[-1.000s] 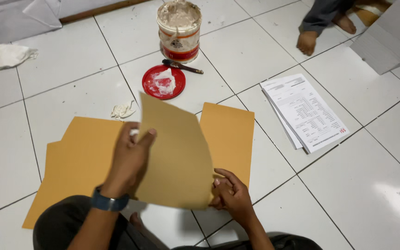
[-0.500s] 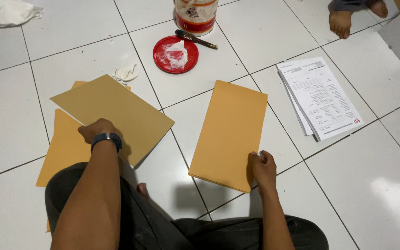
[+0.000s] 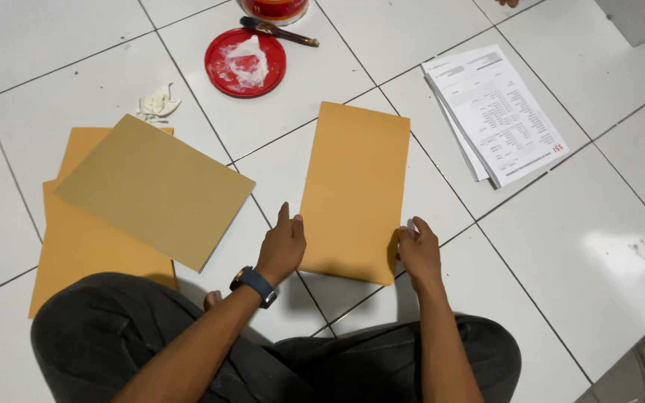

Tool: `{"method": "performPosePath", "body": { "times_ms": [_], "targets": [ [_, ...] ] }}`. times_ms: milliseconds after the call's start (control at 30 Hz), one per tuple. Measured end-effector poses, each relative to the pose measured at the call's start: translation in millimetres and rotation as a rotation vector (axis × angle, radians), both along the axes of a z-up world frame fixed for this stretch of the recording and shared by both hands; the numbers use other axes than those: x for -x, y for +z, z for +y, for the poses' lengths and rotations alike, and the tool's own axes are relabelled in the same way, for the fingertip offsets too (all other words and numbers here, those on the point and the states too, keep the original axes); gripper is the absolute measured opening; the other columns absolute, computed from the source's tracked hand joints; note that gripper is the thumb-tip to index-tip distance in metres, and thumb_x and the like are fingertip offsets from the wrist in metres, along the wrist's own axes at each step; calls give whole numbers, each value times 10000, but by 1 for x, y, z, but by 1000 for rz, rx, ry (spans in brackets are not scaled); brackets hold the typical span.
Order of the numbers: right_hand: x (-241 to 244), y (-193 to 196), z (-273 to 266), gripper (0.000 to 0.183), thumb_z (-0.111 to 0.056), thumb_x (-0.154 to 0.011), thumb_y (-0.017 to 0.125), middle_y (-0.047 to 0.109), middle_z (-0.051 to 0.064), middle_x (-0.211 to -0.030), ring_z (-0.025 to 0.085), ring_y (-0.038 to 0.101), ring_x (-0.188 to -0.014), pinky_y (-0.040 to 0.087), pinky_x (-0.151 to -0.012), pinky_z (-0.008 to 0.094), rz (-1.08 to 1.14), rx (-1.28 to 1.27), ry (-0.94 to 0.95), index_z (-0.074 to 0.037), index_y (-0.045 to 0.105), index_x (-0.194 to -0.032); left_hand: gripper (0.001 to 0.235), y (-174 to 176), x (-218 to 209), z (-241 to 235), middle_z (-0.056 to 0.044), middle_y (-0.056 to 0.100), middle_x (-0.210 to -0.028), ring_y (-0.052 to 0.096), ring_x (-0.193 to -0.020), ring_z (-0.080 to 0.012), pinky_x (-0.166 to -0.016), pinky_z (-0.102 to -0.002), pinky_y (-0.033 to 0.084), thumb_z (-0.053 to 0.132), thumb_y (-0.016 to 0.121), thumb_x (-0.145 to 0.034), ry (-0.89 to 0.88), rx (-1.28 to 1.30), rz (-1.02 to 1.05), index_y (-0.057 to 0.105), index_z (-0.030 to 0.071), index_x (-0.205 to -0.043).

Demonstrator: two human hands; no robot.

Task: The person sits on the floor and assembles documents by placing white printed sheets between yellow cover sheets. They repeatedly pick up a yellow cover, place a white sheet on it, and then place another yellow cover on top to form a packet.

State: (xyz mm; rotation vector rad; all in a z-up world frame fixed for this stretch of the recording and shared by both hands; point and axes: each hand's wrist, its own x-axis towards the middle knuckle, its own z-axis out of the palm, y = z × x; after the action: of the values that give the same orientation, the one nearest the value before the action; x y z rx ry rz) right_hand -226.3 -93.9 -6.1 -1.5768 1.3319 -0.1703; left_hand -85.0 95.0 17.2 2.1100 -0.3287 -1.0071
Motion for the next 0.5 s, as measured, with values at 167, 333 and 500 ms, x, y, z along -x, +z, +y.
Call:
{"method": "performPosePath", "body": {
  "times_ms": [167, 333, 500],
  "targets": [
    [-3, 7, -6, 665, -254, -1013, 483, 559, 295, -1466, 426, 513, -1388, 455, -1090, 561, 134, 25, 107, 9, 358, -1610, 722, 3, 5, -3, -295, 391, -1585, 455, -1423, -441, -1114, -550, 429, 434, 173, -1074, -35, -18, 25, 144, -13, -1639],
    [-3, 14, -3, 656, -242, -1027, 444, 564, 301, -1462, 440, 493, -1408, 401, -1139, 584, 182, 101, 192, 11, 333, -1622, 721, -15, 11, -3, -348, 499, -1469, 536, -1335, -473, -1067, -568, 468, 429, 178, -1073, -43, -22, -24, 167, -28, -1631],
    [-7, 21, 1, 642, -163, -1026, 420, 554, 356, -1441, 509, 493, -1381, 397, -1137, 620, 173, 176, 285, 58, 297, -1616, 709, -32, 9, -5, -351, 567, -1388, 591, -1277, -469, -1022, -555, 501, 407, 185, -1069, -43, -59, -60, 212, -42, -1616]
  ]
}}
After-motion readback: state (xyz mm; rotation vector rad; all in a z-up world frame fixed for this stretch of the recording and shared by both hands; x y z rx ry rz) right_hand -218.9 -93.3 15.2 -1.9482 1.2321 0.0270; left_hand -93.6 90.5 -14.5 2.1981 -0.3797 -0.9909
